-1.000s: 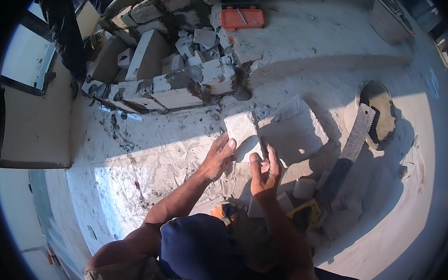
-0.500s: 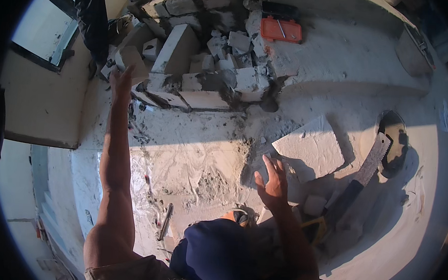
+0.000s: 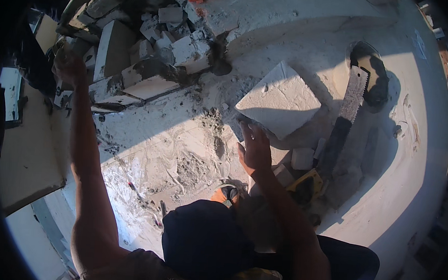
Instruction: The person cuts a brick using a saw, then organizes several cut brick pieces on the floor and hands one to another person.
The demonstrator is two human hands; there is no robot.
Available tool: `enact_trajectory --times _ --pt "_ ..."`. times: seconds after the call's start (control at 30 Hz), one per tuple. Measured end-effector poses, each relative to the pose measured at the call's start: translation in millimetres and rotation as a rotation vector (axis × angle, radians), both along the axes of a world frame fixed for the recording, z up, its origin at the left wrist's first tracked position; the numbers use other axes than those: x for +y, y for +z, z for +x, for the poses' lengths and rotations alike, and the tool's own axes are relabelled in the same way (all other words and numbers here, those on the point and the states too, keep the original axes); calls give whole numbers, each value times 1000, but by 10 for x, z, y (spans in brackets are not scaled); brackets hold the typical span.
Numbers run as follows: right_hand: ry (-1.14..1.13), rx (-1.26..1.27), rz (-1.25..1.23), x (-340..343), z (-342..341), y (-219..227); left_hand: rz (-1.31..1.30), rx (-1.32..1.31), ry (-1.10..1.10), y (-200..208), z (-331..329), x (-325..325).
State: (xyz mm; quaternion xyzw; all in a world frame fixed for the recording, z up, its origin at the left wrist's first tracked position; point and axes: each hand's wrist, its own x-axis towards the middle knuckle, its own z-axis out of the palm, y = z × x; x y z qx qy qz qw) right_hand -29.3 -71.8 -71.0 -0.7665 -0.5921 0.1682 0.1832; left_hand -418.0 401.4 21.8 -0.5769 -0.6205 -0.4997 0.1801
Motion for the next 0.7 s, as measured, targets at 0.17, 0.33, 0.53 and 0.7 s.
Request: enact_trajectory --times 0.17,0.33,0.53,0.7 --pt "36 77 169 -34 -200 -686 -511 -223 -666 -79 1137 -2286" --pt "-38 359 154 -12 -537 -462 -1285 -676 -908 -834 1833 -3733" --pt "280 456 278 362 -799 500 -908 -890 -723 -342 1433 -3604" --pt "345 637 -30 403 -559 843 -463 -413 -342 140 7 -1964"
